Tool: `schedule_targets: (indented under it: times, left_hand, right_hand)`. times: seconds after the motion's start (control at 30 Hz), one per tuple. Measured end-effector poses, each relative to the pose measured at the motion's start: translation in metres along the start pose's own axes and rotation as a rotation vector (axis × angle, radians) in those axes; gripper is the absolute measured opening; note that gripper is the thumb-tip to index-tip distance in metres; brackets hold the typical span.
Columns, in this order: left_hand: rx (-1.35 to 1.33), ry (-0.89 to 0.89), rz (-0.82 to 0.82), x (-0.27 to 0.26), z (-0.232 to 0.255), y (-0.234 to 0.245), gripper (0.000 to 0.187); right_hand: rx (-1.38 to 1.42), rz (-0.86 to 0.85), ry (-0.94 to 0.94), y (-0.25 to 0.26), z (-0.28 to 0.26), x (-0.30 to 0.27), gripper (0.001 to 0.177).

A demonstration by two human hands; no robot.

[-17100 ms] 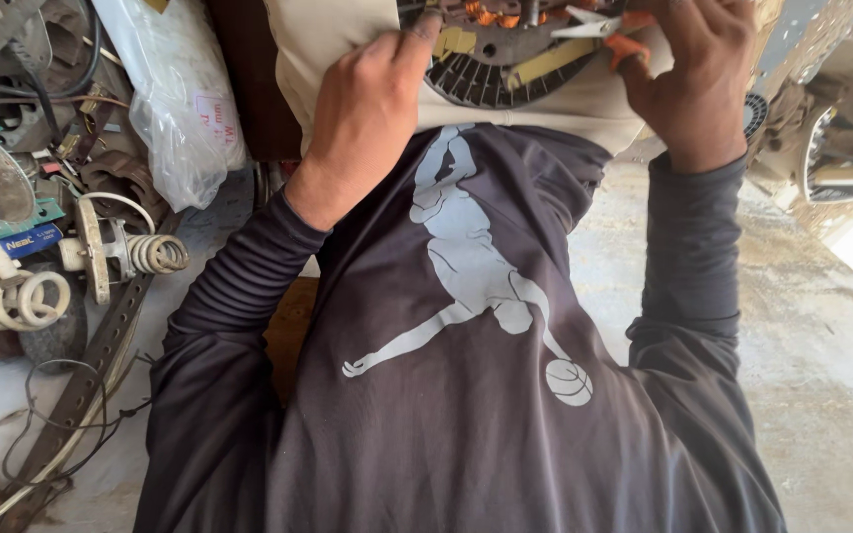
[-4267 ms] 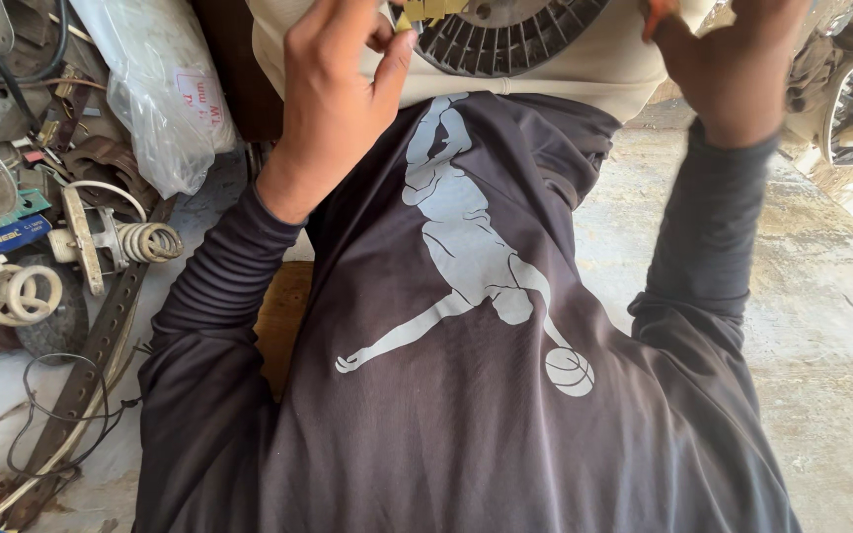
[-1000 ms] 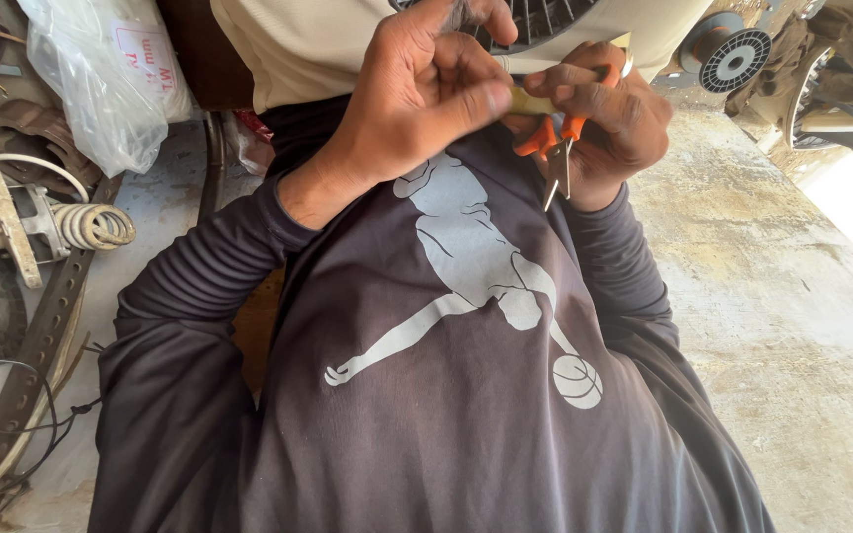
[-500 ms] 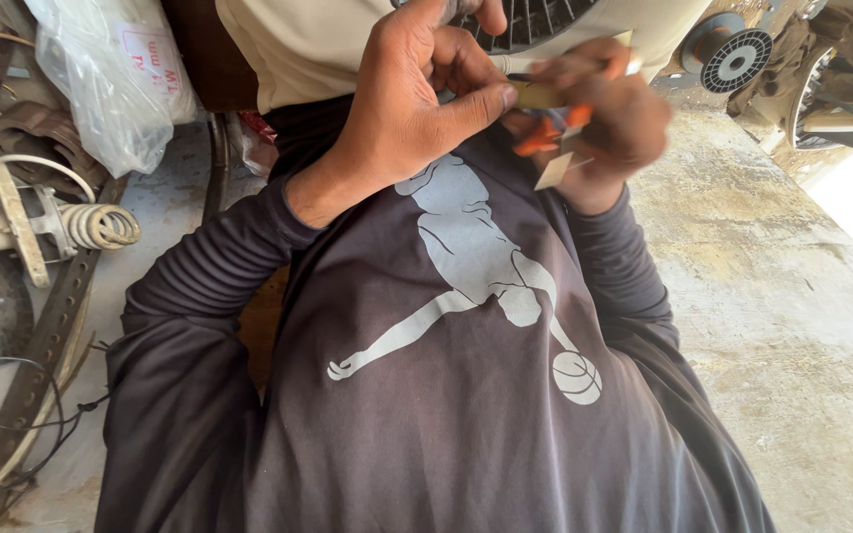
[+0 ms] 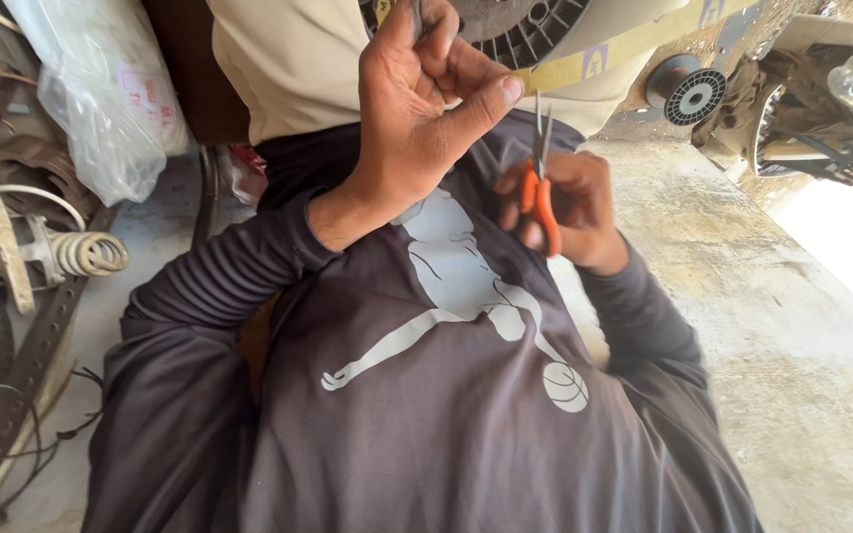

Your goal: The person uses orange-handled scissors to cut a strip of yellow tape. They repeatedly trim the tape into smaller pieces while holding it against a motor stator component in a cluttered workshop.

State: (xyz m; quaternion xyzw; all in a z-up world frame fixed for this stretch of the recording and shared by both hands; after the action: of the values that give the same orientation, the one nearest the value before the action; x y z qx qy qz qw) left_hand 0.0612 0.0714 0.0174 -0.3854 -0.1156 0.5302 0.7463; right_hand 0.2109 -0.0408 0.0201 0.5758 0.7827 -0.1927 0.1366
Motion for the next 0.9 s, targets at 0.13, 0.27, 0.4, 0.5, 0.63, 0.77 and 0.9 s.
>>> schedule_targets:
  times: [0.13, 0.27, 0.4, 0.5, 0.63, 0.77, 0.9]
  left_hand:
    - [0.069, -0.026, -0.005, -0.003, -0.001, 0.001, 0.037]
    - [0.065, -0.050, 0.013, 0.000, 0.003, 0.008, 0.036]
    - [0.039, -0.037, 0.024, -0.003, 0.000, 0.011, 0.036]
    - [0.055, -0.044, 0.026, -0.004, 0.001, 0.012, 0.037]
    - [0.082, -0.064, 0.010, -0.003, 0.004, 0.012, 0.036]
    - [0.088, -0.067, -0.017, -0.004, 0.004, 0.008, 0.035]
    - [0.068, -0.042, -0.030, -0.005, 0.004, 0.007, 0.036]
  right_hand:
    - [0.098, 0.029, 0.027, -0.011, 0.002, 0.012, 0.049]
    - [0.146, 0.067, 0.055, -0.010, -0.004, 0.015, 0.047]
    - [0.148, 0.040, 0.031, -0.010, 0.000, 0.012, 0.044]
    - [0.144, 0.035, 0.035, -0.010, 0.001, 0.013, 0.043]
    - [0.085, 0.014, 0.057, -0.012, -0.002, 0.015, 0.042]
    - [0.063, 0.016, 0.054, -0.010, -0.002, 0.017, 0.041]
    - [0.099, 0.021, 0.040, -0.012, 0.000, 0.021, 0.040]
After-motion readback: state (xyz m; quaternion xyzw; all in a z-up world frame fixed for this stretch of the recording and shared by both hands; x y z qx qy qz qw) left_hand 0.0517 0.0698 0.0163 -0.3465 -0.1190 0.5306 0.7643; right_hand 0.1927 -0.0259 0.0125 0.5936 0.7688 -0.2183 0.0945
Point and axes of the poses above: each hand's wrist, its own x-axis towards the middle knuckle, its own y-axis out of the back of the hand, z = x × y, the point moved 8 cm from there along x, towards the middle knuckle, and after that the axes turned 10 degrees about -x, right-handed, at the moved point
